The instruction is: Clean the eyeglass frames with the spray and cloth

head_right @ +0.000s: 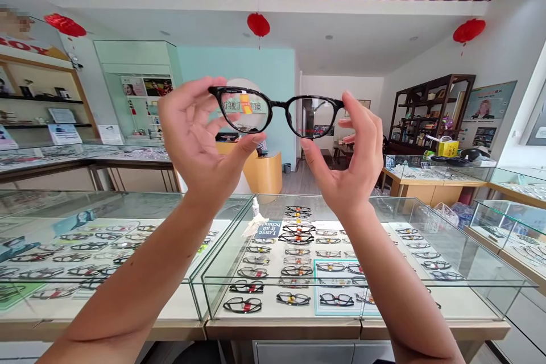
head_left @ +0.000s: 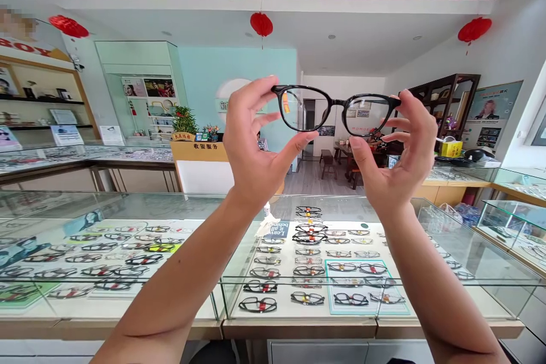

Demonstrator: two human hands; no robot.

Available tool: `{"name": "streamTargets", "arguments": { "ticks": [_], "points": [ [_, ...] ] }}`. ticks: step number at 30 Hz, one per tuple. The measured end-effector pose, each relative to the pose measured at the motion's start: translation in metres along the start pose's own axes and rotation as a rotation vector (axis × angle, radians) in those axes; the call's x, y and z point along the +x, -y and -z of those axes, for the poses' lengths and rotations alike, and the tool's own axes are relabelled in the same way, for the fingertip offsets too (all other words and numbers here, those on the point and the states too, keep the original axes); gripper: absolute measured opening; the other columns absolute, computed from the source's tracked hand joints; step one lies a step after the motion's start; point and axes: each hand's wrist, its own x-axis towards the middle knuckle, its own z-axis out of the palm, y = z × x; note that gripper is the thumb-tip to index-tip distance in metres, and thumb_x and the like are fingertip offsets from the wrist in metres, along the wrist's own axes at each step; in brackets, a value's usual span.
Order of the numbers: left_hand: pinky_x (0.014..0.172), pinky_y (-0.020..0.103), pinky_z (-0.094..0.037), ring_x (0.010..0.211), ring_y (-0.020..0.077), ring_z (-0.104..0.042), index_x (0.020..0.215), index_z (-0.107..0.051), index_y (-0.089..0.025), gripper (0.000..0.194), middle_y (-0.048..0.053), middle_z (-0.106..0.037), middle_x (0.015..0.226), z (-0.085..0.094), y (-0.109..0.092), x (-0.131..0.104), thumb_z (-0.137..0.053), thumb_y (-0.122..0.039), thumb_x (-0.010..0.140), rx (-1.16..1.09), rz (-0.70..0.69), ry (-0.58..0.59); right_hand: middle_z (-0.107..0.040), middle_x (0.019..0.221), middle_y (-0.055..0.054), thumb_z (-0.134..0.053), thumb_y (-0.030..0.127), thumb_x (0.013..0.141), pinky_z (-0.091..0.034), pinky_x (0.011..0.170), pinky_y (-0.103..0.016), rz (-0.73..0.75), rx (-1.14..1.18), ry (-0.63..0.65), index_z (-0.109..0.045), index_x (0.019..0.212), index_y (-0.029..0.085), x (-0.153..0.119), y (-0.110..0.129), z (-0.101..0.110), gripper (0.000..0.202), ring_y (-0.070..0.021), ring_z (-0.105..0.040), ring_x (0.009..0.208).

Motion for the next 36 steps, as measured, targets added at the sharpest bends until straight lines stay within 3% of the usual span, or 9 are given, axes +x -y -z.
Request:
{"name": "streamTargets", "arguments": {
  "ticks": [7,15,21,29,36],
  "points": [
    [0.108,0.054,-0.065,0.152,0.0352,-0.053,0.162,-0.033,-0.050,0.088,0.009,-0.048,0.160,-0.003,-0.002,-0.001,-0.066,-0.085,0.088,0.049,-0.005,-0.054,-0.049,0.166,-0.010,-0.063,0.054,0.105,-0.063,0.089,-0.054,-0.056,0.036,0.022,-0.033,0.166,0.045,-0.003,0.000,-0.002,0.069,-0.0406,-0.064,0.135],
    [0.113,0.056,-0.060,0.154,0.0379,-0.050,0.162,-0.035,-0.049,0.093,0.008,-0.048,0.159,-0.005,-0.003,-0.003,-0.068,-0.088,0.084,0.011,0.005,-0.041,-0.049,0.164,-0.012,-0.066,0.052,0.102,-0.061,0.091,-0.054,-0.064,0.149,-0.006,-0.042,0.163,0.038,-0.008,-0.008,-0.008,0.067,-0.0366,-0.065,0.131],
    [0.107,0.051,-0.061,0.149,0.0388,-0.055,0.157,-0.045,-0.045,0.099,0.010,-0.054,0.157,-0.009,0.018,-0.008,-0.080,-0.085,0.074,-0.147,-0.018,-0.055,-0.055,0.156,-0.010,-0.068,0.057,0.101,-0.063,0.086,-0.049,0.010,0.133,-0.052,-0.042,0.163,0.041,-0.011,-0.011,-0.015,0.069,-0.0348,-0.066,0.126],
    [0.100,0.046,-0.064,0.135,0.0346,-0.068,0.151,-0.053,-0.041,0.093,0.010,-0.061,0.149,-0.019,0.045,-0.024,-0.089,-0.075,0.073,-0.225,0.031,-0.062,-0.058,0.148,-0.013,-0.065,0.047,0.106,-0.067,0.081,-0.048,0.048,0.043,-0.002,-0.033,0.169,0.041,-0.018,-0.006,-0.021,0.070,-0.0327,-0.068,0.122],
    [0.104,0.047,-0.061,0.137,0.0350,-0.067,0.154,-0.052,-0.039,0.089,0.010,-0.062,0.150,-0.038,0.064,-0.068,-0.088,-0.070,0.079,-0.200,0.163,-0.032,-0.060,0.149,-0.011,-0.071,0.044,0.101,-0.065,0.097,-0.058,-0.084,0.168,0.055,-0.046,0.163,0.040,-0.059,-0.031,-0.043,0.067,-0.0363,-0.061,0.134]
  ]
}}
